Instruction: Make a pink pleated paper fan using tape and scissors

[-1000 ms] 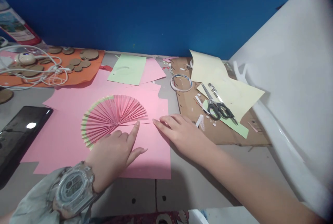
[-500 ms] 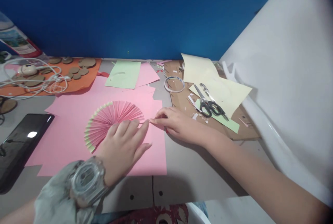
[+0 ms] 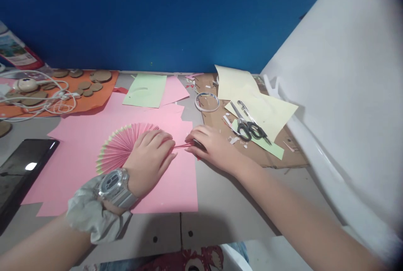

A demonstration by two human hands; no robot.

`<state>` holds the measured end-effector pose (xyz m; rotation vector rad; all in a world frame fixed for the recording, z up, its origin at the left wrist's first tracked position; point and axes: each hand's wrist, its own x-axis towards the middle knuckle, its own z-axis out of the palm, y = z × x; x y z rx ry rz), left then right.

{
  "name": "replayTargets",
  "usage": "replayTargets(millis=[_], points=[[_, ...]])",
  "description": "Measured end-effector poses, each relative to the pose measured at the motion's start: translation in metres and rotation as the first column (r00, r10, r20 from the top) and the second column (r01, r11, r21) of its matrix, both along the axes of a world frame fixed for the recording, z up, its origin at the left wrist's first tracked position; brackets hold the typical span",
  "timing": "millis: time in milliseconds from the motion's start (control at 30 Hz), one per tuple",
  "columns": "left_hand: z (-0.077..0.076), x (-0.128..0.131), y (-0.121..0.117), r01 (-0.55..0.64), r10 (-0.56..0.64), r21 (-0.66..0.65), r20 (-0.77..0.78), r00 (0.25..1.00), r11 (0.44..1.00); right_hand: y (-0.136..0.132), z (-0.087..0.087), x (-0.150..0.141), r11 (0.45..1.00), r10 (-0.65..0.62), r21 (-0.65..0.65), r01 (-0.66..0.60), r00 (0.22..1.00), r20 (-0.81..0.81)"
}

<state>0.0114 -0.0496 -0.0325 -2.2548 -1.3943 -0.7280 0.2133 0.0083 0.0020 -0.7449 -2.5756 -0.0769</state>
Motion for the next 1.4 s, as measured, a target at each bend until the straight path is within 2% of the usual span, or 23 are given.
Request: replayTargets(millis=[200,400,500,600,733,833,933,1000,1233,1400], points=[[0.009,-0.011,0.009,0.011,-0.012,0.005,0.025,1.0,1.0,-0.002,-0.002,0.0,0.999,0.03,0.029,-0.028,0.997,-0.074],[0.028,-0.009,0.005,0.076,-0.052,-0.18,0.136,0.989,0.981,-0.005,0.002,0.006,0.997,0.063,-0.026,-0.068,0.983,-0.174],[0.03,-0.007,0.01,0.098,-0.097,-0.219,0.017,0.995,0.971,-0.006,0.003,0.007,0.996,0.084,-0.013,-0.086,0.99,-0.114],[0.03,-0.009,0.019,0.077,-0.105,-0.222,-0.12,0.987,0.972,-0.004,0.002,0.005,0.999,0.052,0.005,-0.051,0.998,-0.029],[0.034,-0.01,0.024,0.058,-0.091,-0.187,-0.171,0.981,0.981,-0.002,0.001,0.0,0.999,0.033,-0.007,-0.033,0.999,-0.01],[0.04,-0.007,0.019,0.073,-0.1,-0.225,-0.11,0.989,0.972,-0.005,0.001,-0.001,0.994,0.051,-0.092,-0.063,0.99,-0.128],[0.042,-0.001,0.013,0.087,-0.086,-0.238,0.013,0.996,0.967,-0.011,0.003,0.002,0.978,0.04,-0.182,-0.102,0.949,-0.313],[0.042,0.003,0.01,0.108,-0.087,-0.232,0.099,0.991,0.967,-0.014,0.004,0.005,0.971,0.019,-0.214,-0.107,0.926,-0.377],[0.038,0.01,0.008,0.314,-0.231,-0.281,0.29,0.929,0.907,-0.012,0.005,0.006,0.976,-0.006,-0.203,-0.076,0.927,-0.376],[0.031,0.012,0.01,0.315,-0.206,-0.28,0.358,0.911,0.907,-0.011,0.001,0.003,0.958,-0.031,-0.272,-0.094,0.906,-0.423]])
